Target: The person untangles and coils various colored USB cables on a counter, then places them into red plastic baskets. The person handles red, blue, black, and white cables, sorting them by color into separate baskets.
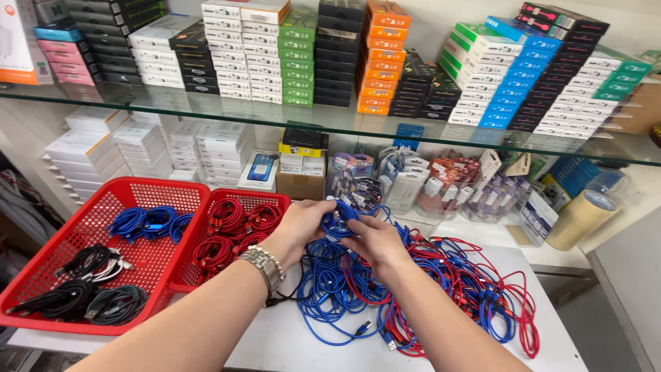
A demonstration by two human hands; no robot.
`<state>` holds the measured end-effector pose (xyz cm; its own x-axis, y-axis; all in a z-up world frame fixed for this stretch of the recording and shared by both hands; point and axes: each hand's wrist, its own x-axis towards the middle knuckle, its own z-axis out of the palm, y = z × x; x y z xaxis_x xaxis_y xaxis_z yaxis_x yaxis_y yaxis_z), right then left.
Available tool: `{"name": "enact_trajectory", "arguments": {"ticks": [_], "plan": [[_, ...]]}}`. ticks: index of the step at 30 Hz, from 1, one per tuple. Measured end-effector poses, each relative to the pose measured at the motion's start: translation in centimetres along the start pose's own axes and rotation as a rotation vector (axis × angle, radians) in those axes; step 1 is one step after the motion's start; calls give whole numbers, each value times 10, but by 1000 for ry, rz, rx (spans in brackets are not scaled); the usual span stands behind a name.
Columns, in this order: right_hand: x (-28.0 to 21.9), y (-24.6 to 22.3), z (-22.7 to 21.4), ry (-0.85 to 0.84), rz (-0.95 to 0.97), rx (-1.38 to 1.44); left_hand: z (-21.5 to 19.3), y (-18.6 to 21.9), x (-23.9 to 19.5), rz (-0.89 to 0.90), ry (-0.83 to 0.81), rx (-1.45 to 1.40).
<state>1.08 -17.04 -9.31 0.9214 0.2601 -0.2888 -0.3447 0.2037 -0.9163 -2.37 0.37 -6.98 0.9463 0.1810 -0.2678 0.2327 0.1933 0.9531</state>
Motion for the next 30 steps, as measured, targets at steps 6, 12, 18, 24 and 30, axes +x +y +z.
{"name": "enact_trajectory", "arguments": {"ticks": [6,12,18,24,30], "plan": [[12,4,31,18,-65,-125,-58,-10,12,-55,-68,-279],[26,16,105,-140,-90,-228,-120,-3,1,24,221,-232],[75,42,190,-314,-100,-361,-182,3,-33,180,548,-111],[134,73,281,-563,-63,-653,-250,-12,-25,94,857,41],[154,91,319,-568,-658,-1350,-294,-44,18,-62,828,-153]]}}
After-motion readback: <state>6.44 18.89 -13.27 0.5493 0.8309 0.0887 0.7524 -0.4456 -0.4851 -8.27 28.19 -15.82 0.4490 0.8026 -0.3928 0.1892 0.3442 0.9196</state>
